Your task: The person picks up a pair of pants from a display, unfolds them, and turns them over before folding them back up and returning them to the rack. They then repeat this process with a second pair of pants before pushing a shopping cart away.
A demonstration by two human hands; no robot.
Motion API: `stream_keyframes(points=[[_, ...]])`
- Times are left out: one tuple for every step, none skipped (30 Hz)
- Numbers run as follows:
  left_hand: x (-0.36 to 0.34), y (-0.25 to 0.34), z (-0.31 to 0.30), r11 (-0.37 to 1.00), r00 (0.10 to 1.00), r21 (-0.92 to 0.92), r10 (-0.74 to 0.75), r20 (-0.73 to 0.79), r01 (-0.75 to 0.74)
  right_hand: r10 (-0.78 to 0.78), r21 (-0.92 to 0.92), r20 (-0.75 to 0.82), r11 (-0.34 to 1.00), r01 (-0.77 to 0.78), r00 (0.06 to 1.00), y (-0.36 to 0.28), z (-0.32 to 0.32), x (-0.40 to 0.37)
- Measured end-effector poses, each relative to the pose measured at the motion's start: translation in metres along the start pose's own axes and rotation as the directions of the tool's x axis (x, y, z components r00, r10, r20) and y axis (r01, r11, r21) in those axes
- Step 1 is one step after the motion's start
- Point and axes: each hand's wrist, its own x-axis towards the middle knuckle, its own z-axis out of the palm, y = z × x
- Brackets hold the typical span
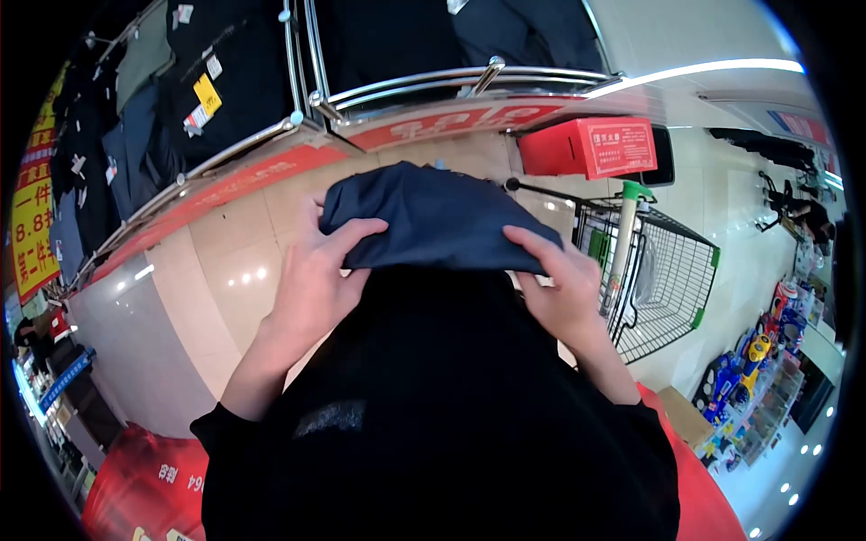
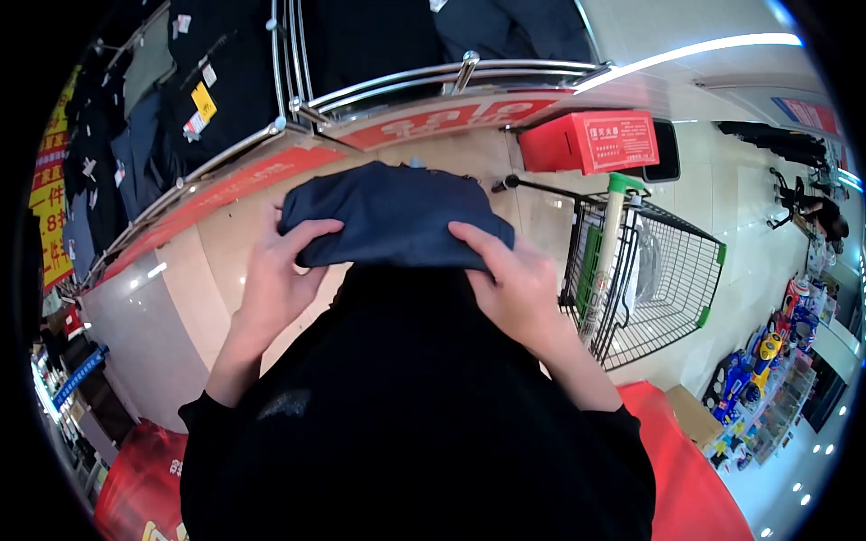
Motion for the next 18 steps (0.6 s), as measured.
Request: stream_keyframes(points=[[0.011,0.017,-0.011,0.999,0.995,0.006,0.053,-0.089,-0.053,-0.066,-0.027,-0.094,0.998,0.064,0.993,0.003,-0.012,0.006],[0.023,0.033,-0.022,0.986,0.972,0.091,0.153,-0.18,-0.139,-0.134,-0.059,-0.184,0.99,0.125,0.974,0.003,-0.025,0.014],[0.035,0.043,-0.031,0.969,0.943,0.141,0.233,-0.239,-0.203,-0.186,-0.097,-0.265,0.981,0.166,0.946,-0.003,-0.041,0.025],[0.047,0.053,-0.04,0.945,0.904,0.194,0.312,-0.294,-0.263,-0.261,-0.173,-0.285,0.96,0.218,0.922,-0.008,-0.059,0.034],[0.059,0.067,-0.052,0.924,0.879,0.253,0.358,-0.316,-0.286,-0.318,-0.207,-0.311,0.942,0.263,0.895,-0.01,-0.074,0.044],[0.069,0.082,-0.063,0.901,0.851,0.312,0.403,-0.337,-0.302,-0.376,-0.243,-0.334,0.92,0.307,0.864,-0.012,-0.089,0.054],[0.077,0.089,-0.077,0.881,0.846,0.373,0.419,-0.331,-0.29,-0.411,-0.296,-0.349,0.901,0.317,0.842,-0.019,-0.106,0.064],[0.085,0.102,-0.09,0.832,0.796,0.465,0.489,-0.357,-0.303,-0.446,-0.35,-0.363,0.879,0.324,0.818,-0.028,-0.123,0.072],[0.096,0.113,-0.106,0.785,0.744,0.537,0.551,-0.378,-0.309,-0.431,-0.311,-0.379,0.893,0.326,0.819,-0.038,-0.139,0.079],[0.101,0.123,-0.117,0.736,0.69,0.604,0.608,-0.393,-0.305,-0.415,-0.269,-0.39,0.905,0.329,0.822,-0.047,-0.154,0.085],[0.098,0.129,-0.117,0.726,0.674,0.62,0.619,-0.403,-0.296,-0.492,-0.244,-0.401,0.87,0.428,0.772,-0.056,-0.168,0.096],[0.094,0.135,-0.112,0.761,0.662,0.579,0.598,-0.452,-0.292,-0.537,-0.27,-0.408,0.844,0.464,0.738,-0.063,-0.181,0.106],[0.09,0.141,-0.108,0.793,0.649,0.536,0.574,-0.499,-0.289,-0.562,-0.28,-0.411,0.827,0.487,0.718,-0.071,-0.187,0.11],[0.089,0.146,-0.109,0.822,0.633,0.491,0.549,-0.546,-0.289,-0.558,-0.261,-0.43,0.829,0.494,0.71,-0.081,-0.189,0.115],[0.094,0.155,-0.123,0.798,0.575,0.562,0.569,-0.588,-0.215,-0.554,-0.242,-0.447,0.831,0.501,0.702,-0.091,-0.189,0.12],[0.1,0.166,-0.137,0.8,0.541,0.552,0.58,-0.609,-0.237,-0.549,-0.222,-0.463,0.832,0.508,0.696,-0.099,-0.19,0.125],[0.109,0.172,-0.148,0.759,0.447,0.615,0.636,-0.629,-0.215,-0.54,-0.2,-0.479,0.835,0.513,0.692,-0.106,-0.191,0.13],[0.112,0.183,-0.163,0.791,0.478,0.586,0.589,-0.651,-0.176,-0.528,-0.177,-0.494,0.839,0.515,0.69,-0.113,-0.193,0.137]])
